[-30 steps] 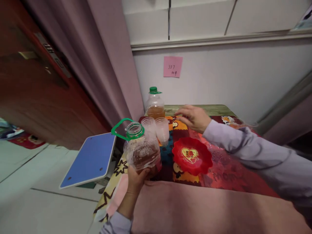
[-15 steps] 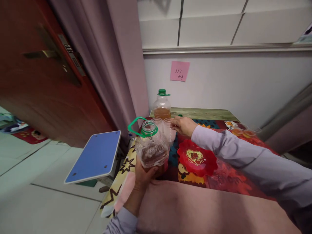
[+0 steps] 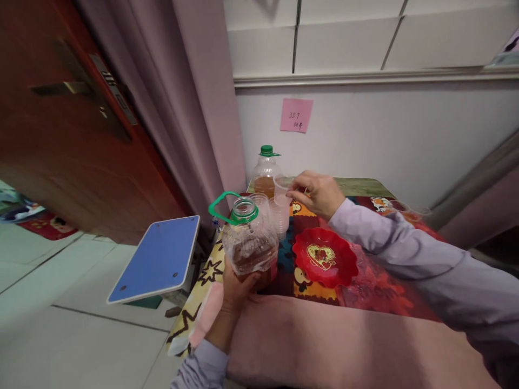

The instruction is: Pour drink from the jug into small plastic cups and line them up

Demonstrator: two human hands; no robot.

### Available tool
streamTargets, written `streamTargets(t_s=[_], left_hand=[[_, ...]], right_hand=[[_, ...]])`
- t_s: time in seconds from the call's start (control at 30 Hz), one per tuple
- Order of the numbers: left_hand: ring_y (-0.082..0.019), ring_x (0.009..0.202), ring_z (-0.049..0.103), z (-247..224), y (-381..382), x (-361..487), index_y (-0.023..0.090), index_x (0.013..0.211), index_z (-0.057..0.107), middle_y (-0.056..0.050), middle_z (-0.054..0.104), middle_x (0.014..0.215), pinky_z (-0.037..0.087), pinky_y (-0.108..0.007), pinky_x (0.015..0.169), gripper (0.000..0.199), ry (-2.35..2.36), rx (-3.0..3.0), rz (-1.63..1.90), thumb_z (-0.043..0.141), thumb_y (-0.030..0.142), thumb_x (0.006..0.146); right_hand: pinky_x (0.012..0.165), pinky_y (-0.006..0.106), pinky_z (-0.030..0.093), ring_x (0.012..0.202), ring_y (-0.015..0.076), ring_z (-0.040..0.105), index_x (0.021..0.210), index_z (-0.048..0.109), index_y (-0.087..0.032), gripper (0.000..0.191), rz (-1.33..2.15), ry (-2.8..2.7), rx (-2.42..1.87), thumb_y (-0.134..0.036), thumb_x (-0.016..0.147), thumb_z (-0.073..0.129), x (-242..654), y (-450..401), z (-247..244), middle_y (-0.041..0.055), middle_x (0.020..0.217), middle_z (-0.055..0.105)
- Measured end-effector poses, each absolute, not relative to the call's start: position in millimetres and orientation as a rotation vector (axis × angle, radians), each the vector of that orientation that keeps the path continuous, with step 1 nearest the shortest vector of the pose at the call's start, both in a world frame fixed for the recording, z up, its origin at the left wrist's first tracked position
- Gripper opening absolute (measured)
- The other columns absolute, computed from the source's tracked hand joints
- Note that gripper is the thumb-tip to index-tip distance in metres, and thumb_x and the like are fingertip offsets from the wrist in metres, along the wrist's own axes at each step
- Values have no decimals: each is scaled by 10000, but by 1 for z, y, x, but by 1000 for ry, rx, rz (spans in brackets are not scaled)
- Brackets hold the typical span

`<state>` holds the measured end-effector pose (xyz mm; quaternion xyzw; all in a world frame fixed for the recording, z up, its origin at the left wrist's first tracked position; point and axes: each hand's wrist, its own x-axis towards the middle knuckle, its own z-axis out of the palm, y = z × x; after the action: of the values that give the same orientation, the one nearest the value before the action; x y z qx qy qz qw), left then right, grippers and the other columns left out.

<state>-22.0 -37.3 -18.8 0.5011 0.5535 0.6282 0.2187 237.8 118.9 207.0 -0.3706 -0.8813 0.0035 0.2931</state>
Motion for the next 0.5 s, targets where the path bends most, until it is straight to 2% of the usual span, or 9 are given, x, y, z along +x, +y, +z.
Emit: streamTargets(t_s=[0.13,0.2,0.37,0.5], left_hand=[[-372,1116,789,-21,-35,-22,166,1231,702,-174,808,1150,646,-518,996,867,1545,1366,1730,897,768,638],[-369,1112,791,-22,-33,-24,158,1219,698,-183,809,1149,648,-510,991,880,1550,1354,1724,903,772,623],[-331,1041,798,-24,-30,-27,179,1107,719,-140,811,1056,650,-486,986,797,1599,1345,1719,923,758,598],[-313,1014,798,-21,-29,-27,191,1047,742,-119,808,1017,657,-462,967,728,1621,1362,1727,913,749,612]], right_hand=[[871,385,564,905,256,728,1051,820,-273,259,-32,-2169,-1086,-466,1072,649,282,86,210,84,1031,791],[860,398,581,905,271,738,1034,824,-290,244,24,-2154,-1144,-462,1057,652,306,70,182,82,1005,803],[785,373,600,856,262,765,923,799,-275,179,236,-2160,-1242,-319,1019,655,344,46,75,71,943,823],[777,350,603,865,248,771,930,804,-267,181,237,-2241,-1308,-279,1032,656,352,42,35,79,996,831]])
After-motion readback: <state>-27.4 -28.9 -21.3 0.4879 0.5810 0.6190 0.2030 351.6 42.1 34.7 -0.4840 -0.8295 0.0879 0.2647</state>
